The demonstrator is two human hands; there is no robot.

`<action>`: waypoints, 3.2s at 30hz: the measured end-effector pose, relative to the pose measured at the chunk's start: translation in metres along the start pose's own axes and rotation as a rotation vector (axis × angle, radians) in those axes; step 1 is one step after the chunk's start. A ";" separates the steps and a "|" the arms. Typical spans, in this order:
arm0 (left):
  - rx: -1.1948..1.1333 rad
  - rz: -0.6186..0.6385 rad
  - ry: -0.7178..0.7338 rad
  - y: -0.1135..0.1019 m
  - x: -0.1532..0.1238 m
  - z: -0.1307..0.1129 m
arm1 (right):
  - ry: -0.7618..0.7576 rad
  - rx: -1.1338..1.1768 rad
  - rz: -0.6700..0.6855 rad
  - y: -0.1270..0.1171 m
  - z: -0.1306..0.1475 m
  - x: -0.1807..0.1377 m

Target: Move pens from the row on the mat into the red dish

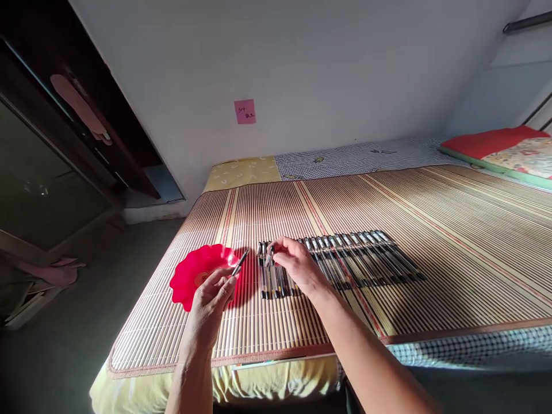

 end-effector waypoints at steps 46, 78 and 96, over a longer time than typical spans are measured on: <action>0.849 -0.519 0.284 -0.089 0.015 -0.007 | -0.064 -0.128 -0.130 -0.030 -0.027 -0.009; 1.005 -0.105 0.483 0.053 -0.001 0.033 | -0.124 -0.574 -0.081 -0.029 -0.036 -0.010; 0.866 -0.178 0.323 0.035 0.001 0.033 | -0.222 -0.993 0.082 0.015 -0.030 -0.022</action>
Point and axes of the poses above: each hand's wrist, its own x-axis towards the middle knuckle, its own y-axis out of the palm, z = x × y, the point moved 8 cm from there along x, towards the middle knuckle, and after that the axes turned 1 degree about -z, right-handed, at the moved point
